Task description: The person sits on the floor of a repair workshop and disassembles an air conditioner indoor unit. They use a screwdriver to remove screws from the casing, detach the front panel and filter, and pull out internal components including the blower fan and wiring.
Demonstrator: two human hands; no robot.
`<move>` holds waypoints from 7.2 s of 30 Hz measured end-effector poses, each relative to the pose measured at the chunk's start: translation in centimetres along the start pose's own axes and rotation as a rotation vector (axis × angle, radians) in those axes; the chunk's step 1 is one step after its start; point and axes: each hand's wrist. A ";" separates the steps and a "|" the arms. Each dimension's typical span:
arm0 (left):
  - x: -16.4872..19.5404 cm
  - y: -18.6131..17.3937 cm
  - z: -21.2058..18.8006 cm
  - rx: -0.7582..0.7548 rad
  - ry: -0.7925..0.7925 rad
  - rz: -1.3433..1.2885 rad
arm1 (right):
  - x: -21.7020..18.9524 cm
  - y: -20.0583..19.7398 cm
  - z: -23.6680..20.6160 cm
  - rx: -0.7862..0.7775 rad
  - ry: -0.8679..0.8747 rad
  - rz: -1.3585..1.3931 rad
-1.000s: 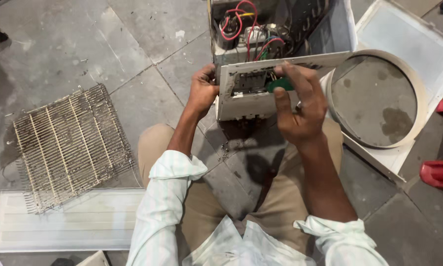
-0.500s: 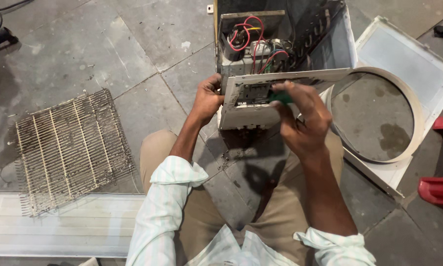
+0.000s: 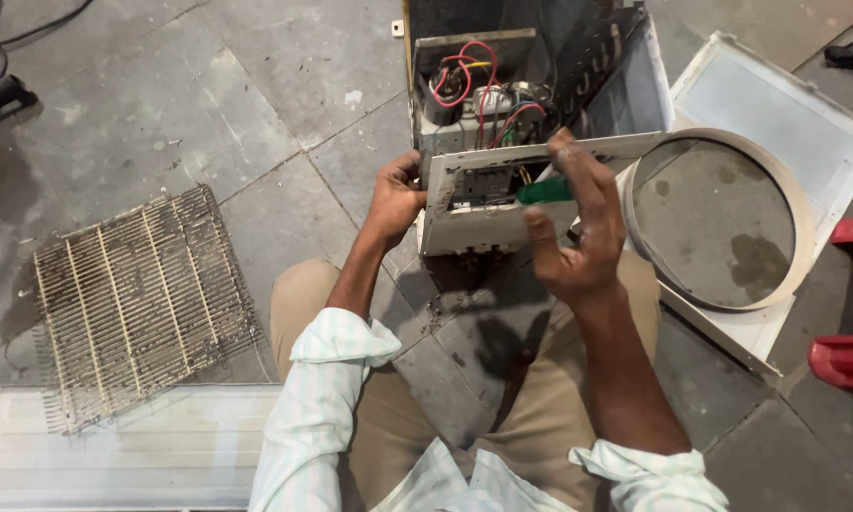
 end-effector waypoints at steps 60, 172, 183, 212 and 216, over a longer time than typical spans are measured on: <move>0.1 -0.4 -0.1 -0.012 -0.024 0.004 | -0.7 0.5 2.5 -0.029 0.184 0.153; -0.7 9.9 -7.3 0.530 0.280 0.851 | 3.6 0.4 3.6 0.304 0.525 0.936; -1.6 9.5 -6.4 0.552 0.245 0.769 | 4.1 0.3 3.5 0.311 0.516 0.959; -1.7 10.0 -6.1 0.580 0.299 0.705 | 4.6 0.3 3.7 0.456 0.590 0.908; -1.9 10.2 -6.2 0.573 0.171 0.675 | 4.5 0.8 3.6 0.523 0.606 0.878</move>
Point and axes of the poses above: each hand's wrist, its own z-axis towards the middle knuckle, its own y-axis out of the palm, x = y × z, and after that the axes turned 13 degrees about -y, right-handed
